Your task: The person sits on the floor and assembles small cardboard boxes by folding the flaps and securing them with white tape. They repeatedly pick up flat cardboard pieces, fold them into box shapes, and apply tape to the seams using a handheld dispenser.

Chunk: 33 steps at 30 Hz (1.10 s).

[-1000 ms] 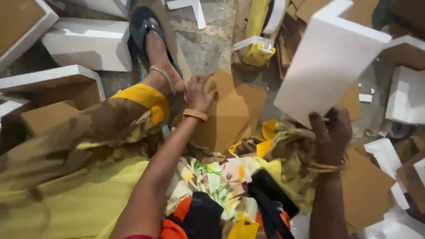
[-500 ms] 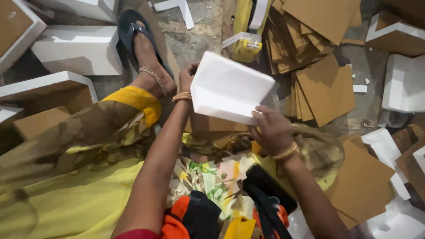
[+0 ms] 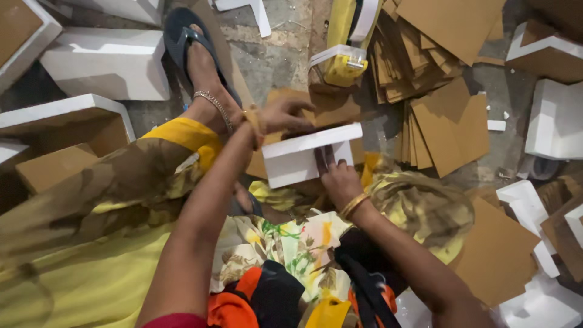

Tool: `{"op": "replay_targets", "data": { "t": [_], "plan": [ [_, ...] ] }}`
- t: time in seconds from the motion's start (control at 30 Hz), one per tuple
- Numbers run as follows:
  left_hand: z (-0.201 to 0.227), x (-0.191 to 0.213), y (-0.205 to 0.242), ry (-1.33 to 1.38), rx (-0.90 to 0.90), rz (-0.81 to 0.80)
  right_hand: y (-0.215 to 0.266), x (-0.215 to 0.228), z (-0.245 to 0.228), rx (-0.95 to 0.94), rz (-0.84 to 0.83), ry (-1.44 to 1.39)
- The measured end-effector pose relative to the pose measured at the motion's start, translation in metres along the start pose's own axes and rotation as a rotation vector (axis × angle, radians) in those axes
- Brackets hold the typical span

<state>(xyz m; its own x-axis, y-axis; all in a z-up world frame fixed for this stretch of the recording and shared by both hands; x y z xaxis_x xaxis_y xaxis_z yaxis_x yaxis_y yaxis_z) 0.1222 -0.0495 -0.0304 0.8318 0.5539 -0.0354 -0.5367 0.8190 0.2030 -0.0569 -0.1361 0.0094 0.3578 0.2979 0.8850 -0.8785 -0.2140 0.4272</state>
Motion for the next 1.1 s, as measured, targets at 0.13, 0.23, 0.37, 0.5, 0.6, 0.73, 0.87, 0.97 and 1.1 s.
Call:
{"op": "replay_targets", "data": {
  "t": [0.13,0.23,0.37,0.5,0.6,0.73,0.87,0.97,1.1],
  "plan": [
    [0.036,-0.037,-0.007,-0.678,-0.223,-0.079,-0.014,-0.008,0.0,-0.077,0.159,0.012],
    [0.063,-0.055,0.007,-0.93,-0.38,0.033,-0.013,-0.011,0.009,-0.111,0.136,-0.101],
    [0.068,-0.064,0.025,-1.044,-0.144,0.084,0.003,0.008,0.07,-0.237,0.278,-0.708],
    [0.092,-0.062,0.026,-1.187,-0.178,0.131,0.019,-0.003,0.162,-0.553,0.546,-0.954],
    [0.091,-0.063,0.015,-1.188,-0.112,0.053,-0.003,-0.039,0.189,-0.456,0.549,-1.346],
    [0.101,-0.075,0.011,-1.3,-0.324,0.123,-0.052,-0.076,0.163,-0.2,0.319,-1.648],
    [0.091,-0.079,0.014,-1.398,-0.416,0.155,-0.056,-0.061,0.137,-0.057,0.204,-1.737],
    [0.089,-0.092,0.008,-1.517,-0.503,0.194,-0.046,-0.033,0.133,-0.064,0.261,-1.591],
    [0.087,-0.103,0.0,-1.509,-0.533,0.168,-0.044,-0.019,0.121,-0.049,0.281,-1.727]
  ]
}}
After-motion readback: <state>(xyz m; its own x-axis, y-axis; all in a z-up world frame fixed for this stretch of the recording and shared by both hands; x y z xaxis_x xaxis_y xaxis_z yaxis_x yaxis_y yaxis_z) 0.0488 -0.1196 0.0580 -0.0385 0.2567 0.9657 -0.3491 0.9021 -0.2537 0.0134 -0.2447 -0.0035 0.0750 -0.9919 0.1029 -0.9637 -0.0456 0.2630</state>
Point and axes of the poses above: each hand's wrist, its own y-axis away from the middle knuckle, its own x-axis out of the back of the hand, z = x × y, the point moved 9 cm from there along -y, towards the middle knuckle, and after that the axes turned 7 degrees about -x, right-handed, at the moved point
